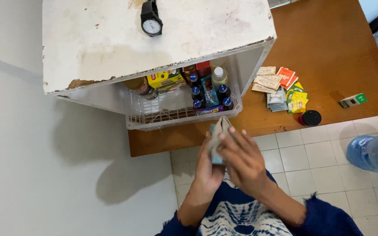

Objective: Cleaning and organizing various small boxes and containers into a storage basket inside a cabinet.

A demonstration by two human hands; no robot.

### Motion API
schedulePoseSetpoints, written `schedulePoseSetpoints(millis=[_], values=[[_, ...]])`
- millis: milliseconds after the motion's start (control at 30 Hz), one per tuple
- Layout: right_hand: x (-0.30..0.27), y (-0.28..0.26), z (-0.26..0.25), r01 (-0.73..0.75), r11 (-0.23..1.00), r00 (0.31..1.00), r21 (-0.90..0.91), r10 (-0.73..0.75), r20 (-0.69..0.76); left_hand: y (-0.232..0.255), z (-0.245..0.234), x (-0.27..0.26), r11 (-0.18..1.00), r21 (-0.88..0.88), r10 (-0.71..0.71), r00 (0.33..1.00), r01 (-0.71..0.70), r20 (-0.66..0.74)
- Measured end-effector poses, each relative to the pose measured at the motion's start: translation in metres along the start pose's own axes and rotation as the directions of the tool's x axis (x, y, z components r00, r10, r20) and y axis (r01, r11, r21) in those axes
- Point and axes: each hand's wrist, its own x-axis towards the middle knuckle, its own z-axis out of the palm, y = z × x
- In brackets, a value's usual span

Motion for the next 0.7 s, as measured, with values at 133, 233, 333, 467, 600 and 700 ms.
schedulePoseSetpoints(millis=[133, 233, 333, 467, 600, 700], values=[[-0.027, -0.004, 0.006, 0.149, 0.989, 0.983, 0.017, -0.15, 0.104, -0.007, -0.046, 0.017, 0.979, -0.146, -0.088, 0.943, 0.141, 0.32], [-0.029, -0.006, 0.002, 0.129, 0.987, 0.982, 0.092, -0.14, 0.126, -0.012, -0.053, 0.014, 0.953, -0.196, -0.111, 0.87, 0.23, 0.481], [-0.026, -0.006, -0.003, 0.134, 0.966, 0.988, 0.22, -0.149, 0.052, -0.008, -0.038, 0.001, 0.994, 0.097, -0.067, 0.987, 0.053, 0.145], [-0.036, -0.003, -0.008, 0.124, 0.936, 0.982, 0.331, -0.164, 0.097, -0.009, -0.06, 0.01, 0.99, 0.141, -0.065, 0.886, -0.001, 0.46], [-0.042, 0.002, -0.003, 0.169, 0.911, 0.973, 0.377, -0.216, 0.084, -0.004, -0.046, -0.005, 0.988, 0.076, -0.157, 0.839, 0.137, 0.521], [-0.033, -0.001, 0.002, 0.037, 0.981, 0.998, 0.189, -0.045, 0.035, -0.008, -0.042, -0.006, 0.996, 0.024, -0.086, 0.952, 0.083, 0.295]])
